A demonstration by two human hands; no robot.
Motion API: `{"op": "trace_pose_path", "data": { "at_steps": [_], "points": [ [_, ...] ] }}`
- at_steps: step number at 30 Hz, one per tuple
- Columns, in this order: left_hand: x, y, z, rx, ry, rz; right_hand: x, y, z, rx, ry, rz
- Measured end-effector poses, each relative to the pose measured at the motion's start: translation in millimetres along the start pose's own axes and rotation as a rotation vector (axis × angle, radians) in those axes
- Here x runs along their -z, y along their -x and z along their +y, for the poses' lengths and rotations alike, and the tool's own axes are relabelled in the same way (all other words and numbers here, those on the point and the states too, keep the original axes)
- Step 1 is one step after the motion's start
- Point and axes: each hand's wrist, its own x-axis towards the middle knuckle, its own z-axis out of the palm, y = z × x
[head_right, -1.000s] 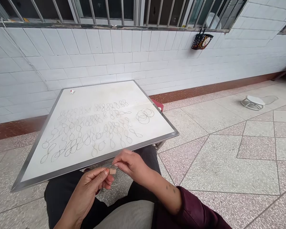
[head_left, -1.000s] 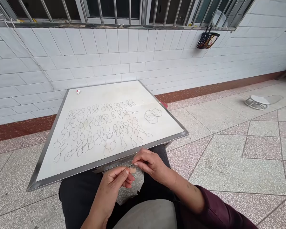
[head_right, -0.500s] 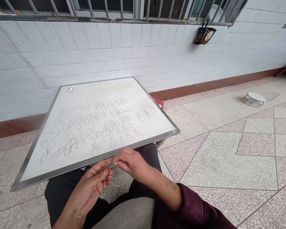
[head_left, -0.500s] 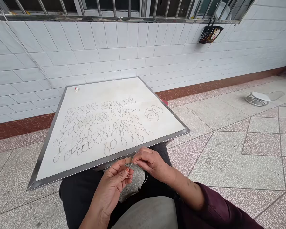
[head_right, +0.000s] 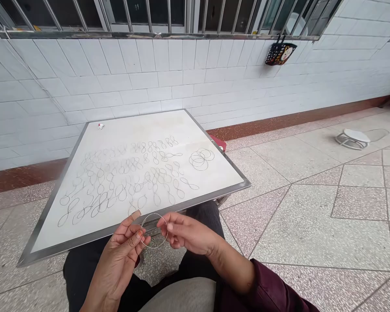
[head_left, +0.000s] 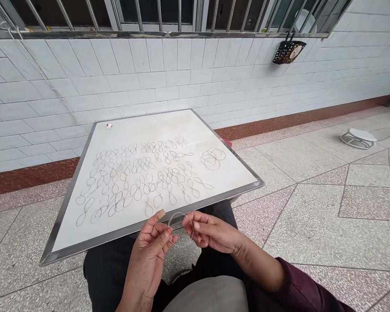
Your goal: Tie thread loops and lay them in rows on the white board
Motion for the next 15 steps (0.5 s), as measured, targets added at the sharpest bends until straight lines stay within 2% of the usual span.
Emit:
{"op": "trace_pose_path", "data": {
  "at_steps": [3, 6, 10, 15],
  "points": [
    [2.8, 1, 2, -0.042, -0.077, 0.011, 0, -3, 9, -0.025, -0.132, -0.008],
    [3.4, 1, 5, -0.084, -0.165, 0.016, 3, -7, 18, -0.023, -0.166, 0.001],
    [-0.3, 3, 7, -0.095, -0.226, 0.023, 6, -11, 23, 0.035, -0.127, -0.066],
    [-8.5, 9, 6, -0.055, -0.238, 0.034, 3, -12, 22, 0.181, -0.01, -0.198]
  ]
}}
